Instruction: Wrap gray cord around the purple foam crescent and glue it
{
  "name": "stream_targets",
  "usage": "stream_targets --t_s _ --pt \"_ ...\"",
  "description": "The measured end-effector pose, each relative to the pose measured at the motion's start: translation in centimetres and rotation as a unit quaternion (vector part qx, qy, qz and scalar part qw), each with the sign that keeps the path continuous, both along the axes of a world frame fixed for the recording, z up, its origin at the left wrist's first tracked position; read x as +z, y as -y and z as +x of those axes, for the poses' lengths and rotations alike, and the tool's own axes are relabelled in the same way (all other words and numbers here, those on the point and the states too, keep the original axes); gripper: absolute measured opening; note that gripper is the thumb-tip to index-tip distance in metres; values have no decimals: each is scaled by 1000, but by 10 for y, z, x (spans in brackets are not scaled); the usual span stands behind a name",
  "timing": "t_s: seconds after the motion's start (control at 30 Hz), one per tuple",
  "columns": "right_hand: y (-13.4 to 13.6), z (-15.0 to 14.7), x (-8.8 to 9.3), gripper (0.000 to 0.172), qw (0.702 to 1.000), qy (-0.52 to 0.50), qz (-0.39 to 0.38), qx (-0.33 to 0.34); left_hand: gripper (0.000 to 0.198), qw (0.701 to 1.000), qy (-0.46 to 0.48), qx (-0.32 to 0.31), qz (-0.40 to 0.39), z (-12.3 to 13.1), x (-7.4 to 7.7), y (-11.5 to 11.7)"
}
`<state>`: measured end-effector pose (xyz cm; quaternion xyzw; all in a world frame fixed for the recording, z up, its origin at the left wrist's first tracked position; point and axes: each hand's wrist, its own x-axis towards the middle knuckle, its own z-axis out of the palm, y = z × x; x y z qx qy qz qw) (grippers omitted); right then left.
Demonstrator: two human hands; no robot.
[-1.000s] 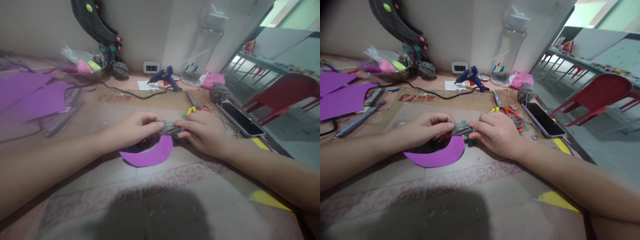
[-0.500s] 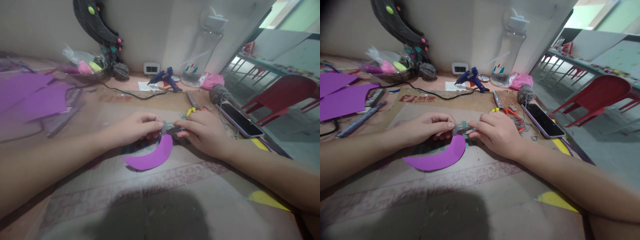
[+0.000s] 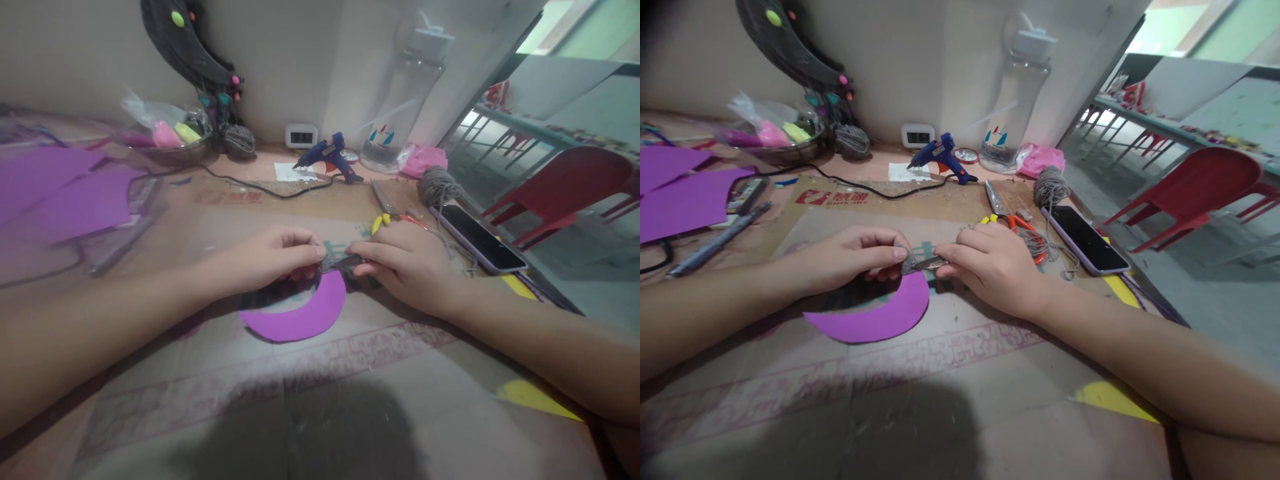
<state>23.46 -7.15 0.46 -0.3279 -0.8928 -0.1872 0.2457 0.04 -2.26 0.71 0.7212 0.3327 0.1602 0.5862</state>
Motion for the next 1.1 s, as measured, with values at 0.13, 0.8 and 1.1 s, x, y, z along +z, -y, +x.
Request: stream_targets --t_s 0.13,0.8,1.1 --pt "1 -1 0 37 999 -12 -39 -2 24 1000 9 2 -6 -1 -2 0" --pt "2 0 1 33 999 13 -29 -23 23 1000 10 2 6 1 0 -2" --pt "-1 1 -1 33 999 -17 -43 7 24 1000 5 -4 4 1 1 -1"
